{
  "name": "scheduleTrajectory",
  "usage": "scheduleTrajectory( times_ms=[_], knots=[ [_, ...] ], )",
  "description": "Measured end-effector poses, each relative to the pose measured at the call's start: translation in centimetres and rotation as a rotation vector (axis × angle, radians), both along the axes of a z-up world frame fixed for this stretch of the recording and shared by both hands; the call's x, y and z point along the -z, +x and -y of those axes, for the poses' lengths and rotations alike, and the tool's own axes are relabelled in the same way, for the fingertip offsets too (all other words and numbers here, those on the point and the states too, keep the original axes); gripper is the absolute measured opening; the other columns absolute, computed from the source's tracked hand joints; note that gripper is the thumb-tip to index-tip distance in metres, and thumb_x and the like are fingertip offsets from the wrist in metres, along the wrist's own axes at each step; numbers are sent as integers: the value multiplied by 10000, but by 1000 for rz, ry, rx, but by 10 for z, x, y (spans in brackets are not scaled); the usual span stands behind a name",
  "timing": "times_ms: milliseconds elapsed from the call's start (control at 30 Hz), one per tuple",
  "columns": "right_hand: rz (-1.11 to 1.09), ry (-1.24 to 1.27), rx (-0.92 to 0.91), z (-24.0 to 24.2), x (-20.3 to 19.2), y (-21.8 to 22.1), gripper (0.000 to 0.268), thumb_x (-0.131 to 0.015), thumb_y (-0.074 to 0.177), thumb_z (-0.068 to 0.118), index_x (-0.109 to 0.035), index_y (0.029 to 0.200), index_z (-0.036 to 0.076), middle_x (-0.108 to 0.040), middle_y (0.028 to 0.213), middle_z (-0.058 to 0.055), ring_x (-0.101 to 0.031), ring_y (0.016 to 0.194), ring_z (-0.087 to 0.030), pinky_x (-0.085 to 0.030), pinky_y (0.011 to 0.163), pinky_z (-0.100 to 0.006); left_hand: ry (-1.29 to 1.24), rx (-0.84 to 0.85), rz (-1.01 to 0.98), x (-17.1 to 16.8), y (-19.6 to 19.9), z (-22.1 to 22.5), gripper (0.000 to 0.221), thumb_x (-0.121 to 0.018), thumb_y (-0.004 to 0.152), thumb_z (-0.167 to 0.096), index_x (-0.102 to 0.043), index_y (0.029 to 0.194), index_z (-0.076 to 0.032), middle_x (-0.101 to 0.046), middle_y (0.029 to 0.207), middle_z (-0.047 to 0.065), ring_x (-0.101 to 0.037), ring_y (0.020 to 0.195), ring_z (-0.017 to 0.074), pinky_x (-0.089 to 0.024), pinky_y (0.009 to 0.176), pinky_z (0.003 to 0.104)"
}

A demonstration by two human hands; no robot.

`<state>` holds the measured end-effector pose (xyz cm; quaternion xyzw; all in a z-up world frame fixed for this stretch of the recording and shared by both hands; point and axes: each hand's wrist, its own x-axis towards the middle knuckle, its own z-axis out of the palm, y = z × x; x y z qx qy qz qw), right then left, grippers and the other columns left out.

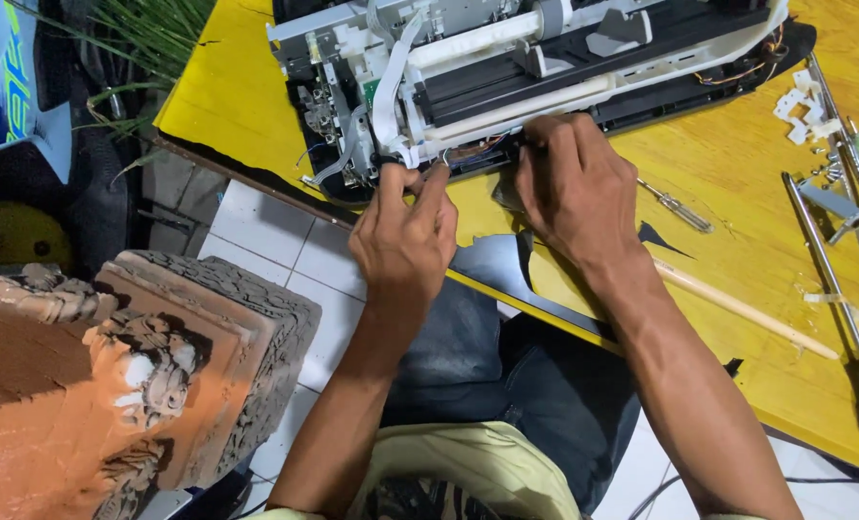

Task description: The person manipulates wires and internal components of a disassembled electronic device on a yellow workbench. They use a brush to clean parts and a screwdriver to adjust components within the device's chassis.

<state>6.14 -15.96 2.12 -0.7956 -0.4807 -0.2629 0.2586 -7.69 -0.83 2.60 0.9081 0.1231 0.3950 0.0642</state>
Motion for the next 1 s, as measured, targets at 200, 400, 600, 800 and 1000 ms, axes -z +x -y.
scheduleTrajectory(
  times_ms=[200, 400, 600, 800, 1000],
  knots=[
    [-4, 6, -8, 1, 9, 5, 183, -648, 997, 117, -641, 1174, 71, -529, 919, -88, -663, 778, -240, -540, 605, -304, -114, -59, 25, -10, 5, 8, 118, -695, 901, -75, -752, 1003, -94, -513, 852, 11, -621, 537, 220, -538, 517, 354],
    [-48, -4, -4, 1, 1, 1, 185, -655, 993, 98, -632, 1172, 56, -531, 906, -90, -642, 728, -251, -527, 566, -321, -420, -43, 237, 4, 16, 19, 147, -671, 898, -55, -698, 1017, -137, -467, 800, -20, -603, 551, 237, -518, 519, 333],
    [-62, 14, -14, 3, 8, 4, 174, -646, 994, 119, -627, 1158, 66, -532, 904, -88, -643, 711, -273, -544, 565, -351, -583, 146, 335, -4, 12, 39, 166, -672, 870, 24, -743, 982, -75, -518, 797, -15, -525, 591, 150, -483, 519, 281],
    [-98, 72, -32, 0, 3, 4, 149, -628, 1023, 133, -645, 1155, 65, -557, 913, -96, -661, 724, -292, -561, 564, -373, -156, 27, 168, -12, 4, 35, 144, -739, 852, -42, -721, 981, -102, -622, 1120, 109, -668, 751, 223, -581, 599, 363],
    [62, -16, -46, 6, 1, -4, 216, -663, 1012, 168, -700, 1225, 169, -614, 972, -49, -655, 727, -211, -552, 574, -332, -85, -36, 44, 2, 18, 23, 223, -636, 989, -145, -700, 1198, -104, -619, 809, 27, -660, 623, 258, -547, 563, 363]
  ],
)
